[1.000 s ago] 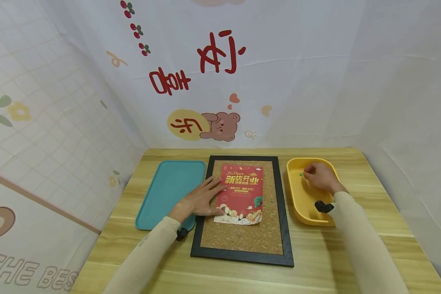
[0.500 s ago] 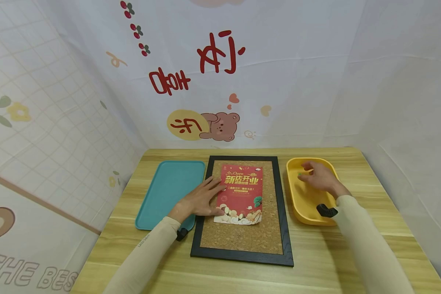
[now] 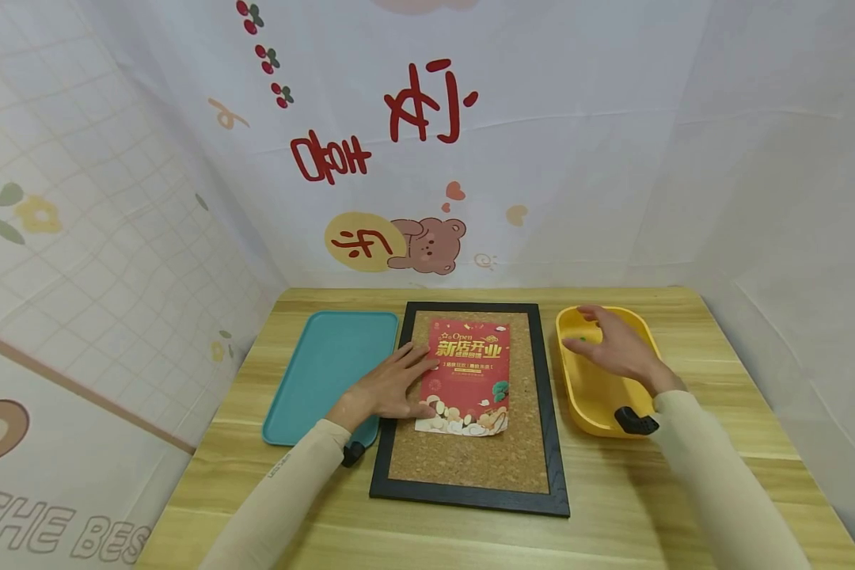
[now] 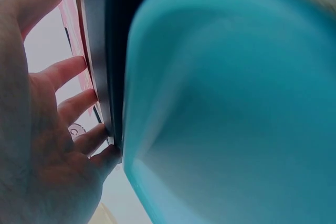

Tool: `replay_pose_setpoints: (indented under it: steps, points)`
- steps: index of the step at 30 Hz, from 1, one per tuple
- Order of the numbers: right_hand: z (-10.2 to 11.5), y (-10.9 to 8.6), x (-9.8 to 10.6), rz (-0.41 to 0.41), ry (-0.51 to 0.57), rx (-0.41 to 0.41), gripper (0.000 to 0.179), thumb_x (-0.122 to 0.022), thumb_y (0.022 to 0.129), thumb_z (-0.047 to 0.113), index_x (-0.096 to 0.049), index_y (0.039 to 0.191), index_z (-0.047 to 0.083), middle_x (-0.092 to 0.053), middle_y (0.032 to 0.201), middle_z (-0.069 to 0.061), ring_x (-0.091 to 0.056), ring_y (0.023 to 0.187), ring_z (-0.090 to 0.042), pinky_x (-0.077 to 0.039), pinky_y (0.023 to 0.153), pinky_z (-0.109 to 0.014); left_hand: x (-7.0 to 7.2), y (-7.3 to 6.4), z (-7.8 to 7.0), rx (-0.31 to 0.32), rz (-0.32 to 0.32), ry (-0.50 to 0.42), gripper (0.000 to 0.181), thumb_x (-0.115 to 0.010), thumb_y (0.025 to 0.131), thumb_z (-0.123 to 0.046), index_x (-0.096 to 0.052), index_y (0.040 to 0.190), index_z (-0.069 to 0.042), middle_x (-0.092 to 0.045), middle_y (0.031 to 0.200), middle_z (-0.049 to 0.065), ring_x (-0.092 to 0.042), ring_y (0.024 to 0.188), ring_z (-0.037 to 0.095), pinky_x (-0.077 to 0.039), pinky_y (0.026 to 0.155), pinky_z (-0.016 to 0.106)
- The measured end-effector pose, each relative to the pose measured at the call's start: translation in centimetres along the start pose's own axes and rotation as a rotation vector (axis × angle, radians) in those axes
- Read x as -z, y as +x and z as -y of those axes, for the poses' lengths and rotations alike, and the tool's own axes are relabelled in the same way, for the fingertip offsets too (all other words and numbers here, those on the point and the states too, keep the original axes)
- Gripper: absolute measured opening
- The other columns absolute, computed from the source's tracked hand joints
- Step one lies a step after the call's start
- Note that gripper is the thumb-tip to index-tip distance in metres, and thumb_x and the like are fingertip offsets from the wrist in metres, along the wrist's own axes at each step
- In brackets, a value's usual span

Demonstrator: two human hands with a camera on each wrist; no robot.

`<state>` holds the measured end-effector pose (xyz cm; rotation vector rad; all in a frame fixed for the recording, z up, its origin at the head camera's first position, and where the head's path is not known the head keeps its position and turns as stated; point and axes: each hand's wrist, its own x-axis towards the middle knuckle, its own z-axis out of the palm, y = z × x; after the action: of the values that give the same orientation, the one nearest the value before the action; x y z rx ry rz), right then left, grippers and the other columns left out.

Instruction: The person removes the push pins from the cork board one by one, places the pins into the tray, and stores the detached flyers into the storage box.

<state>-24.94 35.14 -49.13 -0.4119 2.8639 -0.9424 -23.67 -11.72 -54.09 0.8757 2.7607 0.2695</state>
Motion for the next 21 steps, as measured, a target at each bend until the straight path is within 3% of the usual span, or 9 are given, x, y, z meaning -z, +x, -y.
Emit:
replay_pose_setpoints:
  steps: [7, 21]
  points:
    - [2.3, -0.4, -0.4, -0.032, -0.021, 0.038, 0.087, -0.071, 0.111, 0.051, -0.038, 0.172, -0.001, -0.044, 0.174, -0.033, -0.043, 0.157, -0.059, -0.038, 0.124, -0.082, 0.0, 0.0, 0.1, -0.005, -0.001, 0.01, 0.1, -0.071, 0.098, -0.077, -0.039, 0.178, -0.026, -0.026, 0.19, 0.011, -0.018, 0.179, 0.041, -0.027, 0.146, 0.059]
    - [6.2, -1.1, -2.3, 0.0, 0.044, 0.068, 0.089, -0.073, 0.109, 0.052, -0.035, 0.176, 0.006, -0.035, 0.181, -0.029, -0.038, 0.162, -0.057, -0.033, 0.129, -0.085, 0.3, 0.2, -0.2, 0.012, 0.01, 0.016, 0.102, -0.071, 0.096, -0.079, -0.04, 0.178, -0.027, -0.026, 0.19, 0.009, -0.018, 0.179, 0.04, -0.028, 0.146, 0.059]
